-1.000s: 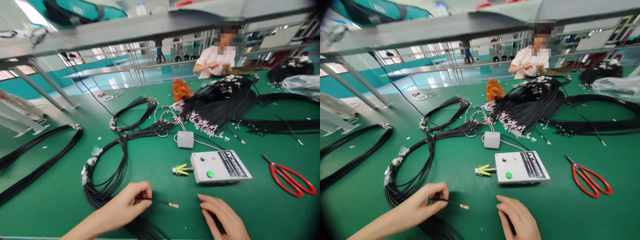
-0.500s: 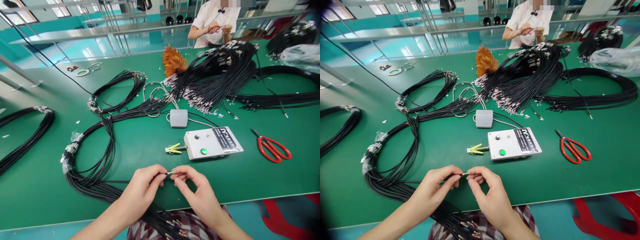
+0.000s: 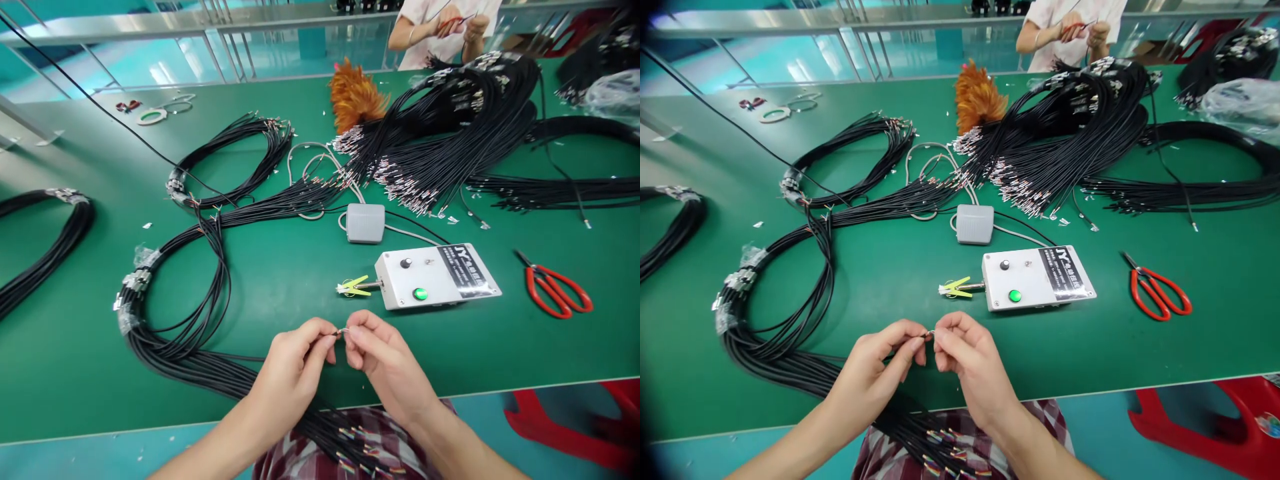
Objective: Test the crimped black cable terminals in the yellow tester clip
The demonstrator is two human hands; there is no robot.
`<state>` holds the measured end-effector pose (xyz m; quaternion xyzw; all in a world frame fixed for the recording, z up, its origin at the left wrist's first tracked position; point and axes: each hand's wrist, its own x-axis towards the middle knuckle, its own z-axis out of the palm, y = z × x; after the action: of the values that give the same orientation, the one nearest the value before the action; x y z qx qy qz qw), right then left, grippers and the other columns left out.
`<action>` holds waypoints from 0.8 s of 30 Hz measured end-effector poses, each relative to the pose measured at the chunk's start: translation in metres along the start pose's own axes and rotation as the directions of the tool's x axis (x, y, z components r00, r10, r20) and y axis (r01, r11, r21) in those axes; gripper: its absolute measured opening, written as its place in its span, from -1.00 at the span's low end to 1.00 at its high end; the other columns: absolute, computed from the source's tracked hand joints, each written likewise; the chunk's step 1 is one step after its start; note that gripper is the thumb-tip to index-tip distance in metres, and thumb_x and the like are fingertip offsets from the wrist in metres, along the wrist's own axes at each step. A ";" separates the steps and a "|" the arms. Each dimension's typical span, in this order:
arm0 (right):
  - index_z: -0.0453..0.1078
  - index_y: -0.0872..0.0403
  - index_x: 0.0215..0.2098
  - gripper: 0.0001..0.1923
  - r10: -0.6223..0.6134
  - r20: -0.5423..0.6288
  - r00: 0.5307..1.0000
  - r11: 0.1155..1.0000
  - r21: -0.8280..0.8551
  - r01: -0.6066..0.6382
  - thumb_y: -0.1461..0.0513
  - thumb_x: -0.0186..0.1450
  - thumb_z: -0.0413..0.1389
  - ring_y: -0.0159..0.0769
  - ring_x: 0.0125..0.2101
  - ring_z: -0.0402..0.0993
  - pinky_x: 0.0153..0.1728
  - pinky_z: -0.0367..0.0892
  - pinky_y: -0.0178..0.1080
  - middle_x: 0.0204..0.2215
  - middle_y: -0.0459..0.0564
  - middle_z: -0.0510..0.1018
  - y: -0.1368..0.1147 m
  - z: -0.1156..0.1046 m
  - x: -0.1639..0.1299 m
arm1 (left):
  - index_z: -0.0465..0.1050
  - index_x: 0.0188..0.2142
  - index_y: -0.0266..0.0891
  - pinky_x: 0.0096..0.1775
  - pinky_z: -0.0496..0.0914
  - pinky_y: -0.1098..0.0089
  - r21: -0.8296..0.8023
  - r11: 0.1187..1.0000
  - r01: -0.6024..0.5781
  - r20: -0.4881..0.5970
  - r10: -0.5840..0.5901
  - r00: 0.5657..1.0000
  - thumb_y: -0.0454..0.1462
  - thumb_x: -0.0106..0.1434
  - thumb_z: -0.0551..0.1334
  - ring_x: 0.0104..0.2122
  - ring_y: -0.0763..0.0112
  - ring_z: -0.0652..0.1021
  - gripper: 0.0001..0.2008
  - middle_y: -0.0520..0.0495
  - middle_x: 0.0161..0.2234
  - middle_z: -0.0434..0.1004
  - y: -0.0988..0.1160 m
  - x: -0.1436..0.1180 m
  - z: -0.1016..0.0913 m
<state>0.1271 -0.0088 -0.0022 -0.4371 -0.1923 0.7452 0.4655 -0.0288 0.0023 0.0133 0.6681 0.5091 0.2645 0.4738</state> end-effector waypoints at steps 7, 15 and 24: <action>0.44 0.06 -0.33 -0.69 -0.035 -0.040 0.999 0.999 0.033 0.037 -0.01 0.19 0.26 -0.50 -0.54 0.26 -0.47 0.18 -0.37 -0.51 -0.17 0.44 0.010 -0.002 -0.003 | 0.44 -0.35 -0.19 -0.53 0.27 0.49 -0.083 0.994 0.064 -0.022 -0.066 0.998 -0.23 0.37 0.10 -0.63 0.50 0.39 -0.80 0.07 -0.55 0.48 -0.005 -0.003 0.003; 0.46 0.07 -0.39 -0.72 -0.164 -0.085 0.983 0.978 -0.141 0.151 0.06 0.11 0.34 -0.51 -0.59 0.28 -0.51 0.25 -0.39 -0.61 -0.21 0.40 0.015 0.001 0.003 | 0.43 -0.34 -0.21 -0.52 0.28 0.48 -0.114 0.992 0.050 -0.056 -0.057 0.997 -0.25 0.36 0.12 -0.59 0.49 0.40 -0.83 0.06 -0.54 0.47 -0.006 -0.002 0.004; 0.44 0.09 -0.44 -0.72 -0.067 -0.012 0.998 0.985 -0.161 0.065 0.07 0.10 0.33 -0.57 -0.64 0.27 -0.54 0.19 -0.45 -0.65 -0.24 0.40 0.009 0.003 0.008 | 0.46 -0.05 -0.12 -0.33 0.41 0.46 -0.329 0.944 -0.020 -0.029 0.012 1.000 -0.28 0.37 0.15 -0.36 0.45 0.49 -0.80 -0.03 -0.23 0.41 -0.006 -0.001 0.008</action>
<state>0.1185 -0.0060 -0.0107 -0.4729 -0.2620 0.7077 0.4549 -0.0251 -0.0015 0.0043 0.5801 0.4586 0.3585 0.5698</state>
